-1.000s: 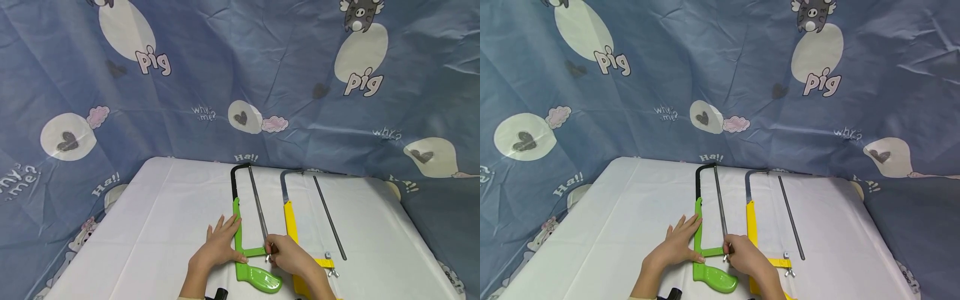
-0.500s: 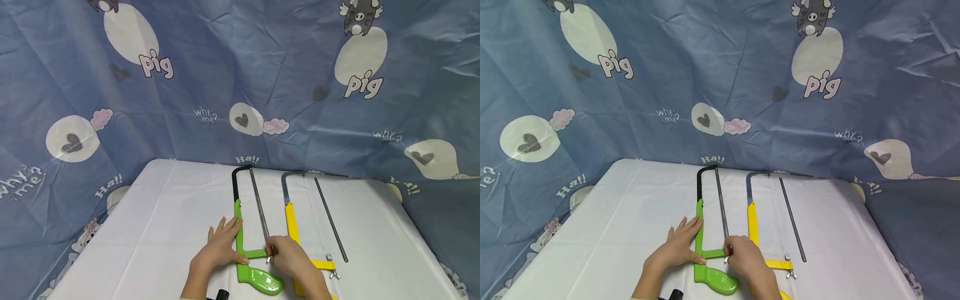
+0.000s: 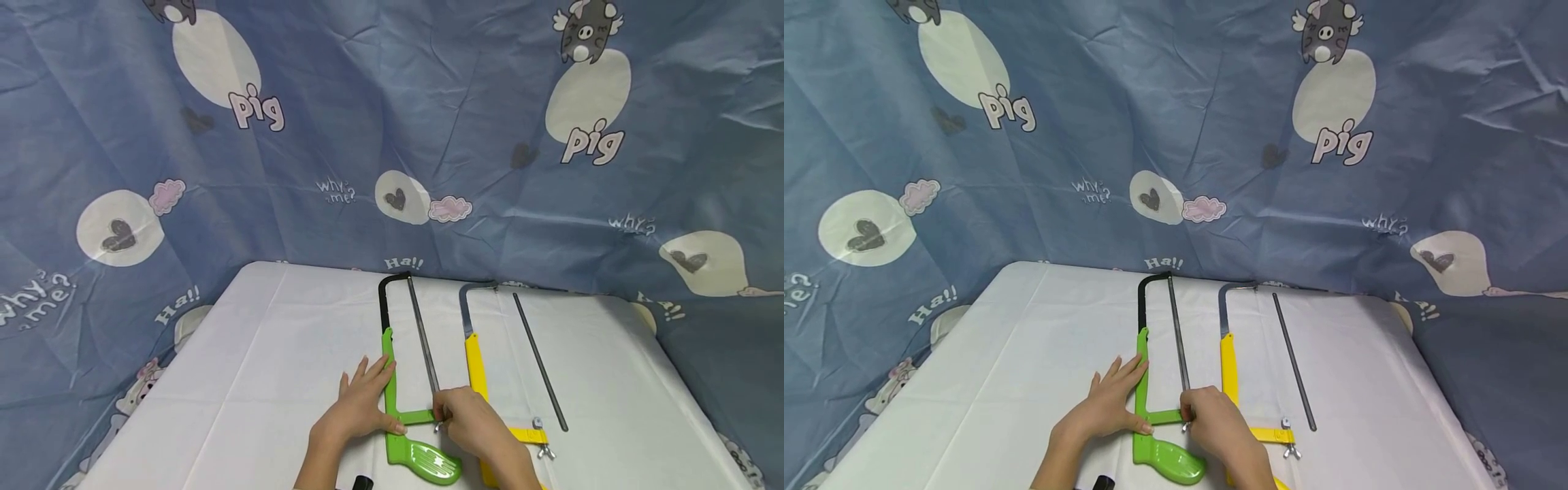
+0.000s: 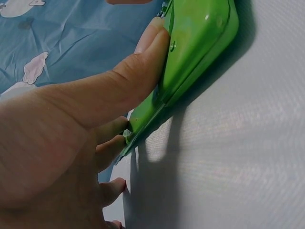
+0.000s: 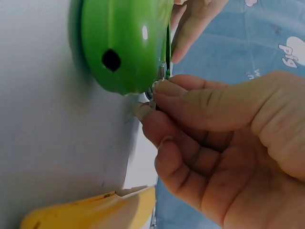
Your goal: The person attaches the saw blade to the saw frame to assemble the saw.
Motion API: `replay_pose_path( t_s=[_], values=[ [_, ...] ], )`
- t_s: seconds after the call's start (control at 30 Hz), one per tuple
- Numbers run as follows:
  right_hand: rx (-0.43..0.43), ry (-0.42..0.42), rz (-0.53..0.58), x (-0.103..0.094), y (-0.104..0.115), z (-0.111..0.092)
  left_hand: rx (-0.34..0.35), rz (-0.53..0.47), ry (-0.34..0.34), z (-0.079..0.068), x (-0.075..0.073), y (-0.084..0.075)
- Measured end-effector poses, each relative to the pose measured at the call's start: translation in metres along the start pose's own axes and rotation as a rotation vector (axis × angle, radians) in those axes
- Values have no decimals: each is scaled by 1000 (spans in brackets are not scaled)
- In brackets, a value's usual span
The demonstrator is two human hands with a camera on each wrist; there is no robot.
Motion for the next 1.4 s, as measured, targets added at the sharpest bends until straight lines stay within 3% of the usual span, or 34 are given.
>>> replay_pose_path(
  t_s=[0.67, 1.4],
  values=[
    [39, 47, 68, 3, -3, 1, 2, 11, 6, -1, -1, -1],
    [54, 34, -69, 8, -1, 4, 0, 7, 5, 0, 1, 1]
  ],
)
Point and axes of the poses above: each hand's wrist, its own z-axis towards the middle knuckle, its own x-axis out of the palm, y = z × x, the point moved 1 cm from there along z, towards the middle knuckle, and after that the axes turned 4 degrees about z, right-handed, at the moved point
